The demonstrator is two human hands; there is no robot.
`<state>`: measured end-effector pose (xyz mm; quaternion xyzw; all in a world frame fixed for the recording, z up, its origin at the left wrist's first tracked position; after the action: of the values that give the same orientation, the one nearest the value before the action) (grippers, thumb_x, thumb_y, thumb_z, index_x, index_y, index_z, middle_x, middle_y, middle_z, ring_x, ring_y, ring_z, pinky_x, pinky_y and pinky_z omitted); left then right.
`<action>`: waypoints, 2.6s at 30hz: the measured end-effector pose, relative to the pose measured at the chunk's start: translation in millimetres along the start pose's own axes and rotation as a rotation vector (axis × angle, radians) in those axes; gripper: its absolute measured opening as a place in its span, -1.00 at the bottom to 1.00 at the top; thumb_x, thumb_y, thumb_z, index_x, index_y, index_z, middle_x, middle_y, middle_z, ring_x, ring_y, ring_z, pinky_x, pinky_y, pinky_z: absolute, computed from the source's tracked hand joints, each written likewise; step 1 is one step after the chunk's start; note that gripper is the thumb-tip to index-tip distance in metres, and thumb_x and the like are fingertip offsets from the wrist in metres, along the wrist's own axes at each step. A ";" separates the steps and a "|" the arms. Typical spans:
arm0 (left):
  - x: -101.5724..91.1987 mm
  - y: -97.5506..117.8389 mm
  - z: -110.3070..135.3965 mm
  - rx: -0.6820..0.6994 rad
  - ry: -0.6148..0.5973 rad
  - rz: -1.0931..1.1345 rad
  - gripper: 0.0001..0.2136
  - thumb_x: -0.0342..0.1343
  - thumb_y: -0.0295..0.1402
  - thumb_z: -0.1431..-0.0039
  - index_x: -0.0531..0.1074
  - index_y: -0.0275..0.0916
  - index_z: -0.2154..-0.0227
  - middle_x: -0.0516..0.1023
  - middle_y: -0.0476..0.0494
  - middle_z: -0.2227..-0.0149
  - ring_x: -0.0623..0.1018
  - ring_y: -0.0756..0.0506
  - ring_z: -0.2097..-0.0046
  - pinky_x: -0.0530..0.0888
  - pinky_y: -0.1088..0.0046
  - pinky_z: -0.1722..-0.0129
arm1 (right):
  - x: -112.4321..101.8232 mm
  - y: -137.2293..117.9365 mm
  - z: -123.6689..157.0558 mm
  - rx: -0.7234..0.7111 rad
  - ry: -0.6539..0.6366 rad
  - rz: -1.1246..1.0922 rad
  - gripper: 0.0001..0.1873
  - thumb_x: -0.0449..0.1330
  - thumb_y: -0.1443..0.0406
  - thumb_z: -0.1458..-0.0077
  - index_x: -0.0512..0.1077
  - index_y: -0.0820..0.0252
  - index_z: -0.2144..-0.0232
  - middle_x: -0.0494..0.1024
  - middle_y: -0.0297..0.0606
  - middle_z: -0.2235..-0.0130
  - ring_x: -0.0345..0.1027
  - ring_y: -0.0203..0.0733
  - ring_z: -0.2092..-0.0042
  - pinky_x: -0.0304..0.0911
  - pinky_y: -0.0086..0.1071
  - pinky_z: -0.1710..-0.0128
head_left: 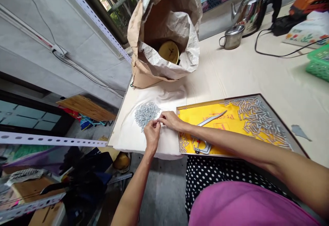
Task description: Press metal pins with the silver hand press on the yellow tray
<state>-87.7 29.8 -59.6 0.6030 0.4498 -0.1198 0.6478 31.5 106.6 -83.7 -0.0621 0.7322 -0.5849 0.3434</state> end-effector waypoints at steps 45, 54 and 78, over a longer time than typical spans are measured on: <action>10.8 60.3 86.6 0.283 -0.499 -0.317 -0.85 0.05 -0.27 -0.22 0.49 -0.17 0.34 0.55 -0.17 0.35 0.53 -0.16 0.29 0.41 0.36 0.26 | -130.7 53.4 185.2 -0.156 -0.122 0.767 -0.76 -0.07 0.43 -0.33 0.39 0.22 0.24 0.48 -0.20 0.24 0.19 -0.25 0.33 -0.19 -0.30 0.44; 48.7 75.8 87.9 -0.307 -0.684 0.348 -0.59 0.35 -0.09 0.15 0.46 -0.26 0.30 0.54 -0.03 0.49 0.43 0.02 0.57 0.39 0.49 0.55 | -137.9 55.0 196.8 -0.079 -0.195 0.779 -0.80 -0.04 0.42 -0.33 0.36 0.20 0.26 0.49 -0.20 0.21 0.22 -0.26 0.35 -0.19 -0.28 0.45; 70.1 77.6 82.0 -0.380 -0.887 0.099 -0.54 0.37 0.06 0.34 0.49 -0.30 0.63 0.30 0.06 0.70 0.16 0.09 0.61 0.01 0.54 0.59 | -125.7 75.5 221.4 -0.183 -0.121 0.682 -0.77 0.00 0.42 -0.30 0.32 0.13 0.05 0.45 -0.12 0.04 0.29 -0.08 0.07 0.08 -0.27 0.22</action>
<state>42.1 3.0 -69.2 0.3855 0.1152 -0.2502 0.8806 277.4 11.6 -115.2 0.1211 0.7384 -0.3639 0.5547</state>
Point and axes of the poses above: each hand's wrist, its own z-axis away from the middle knuckle, its own x-axis out of the palm, y = z × x, the point moved 1 cm from there along -z, towards the middle knuckle
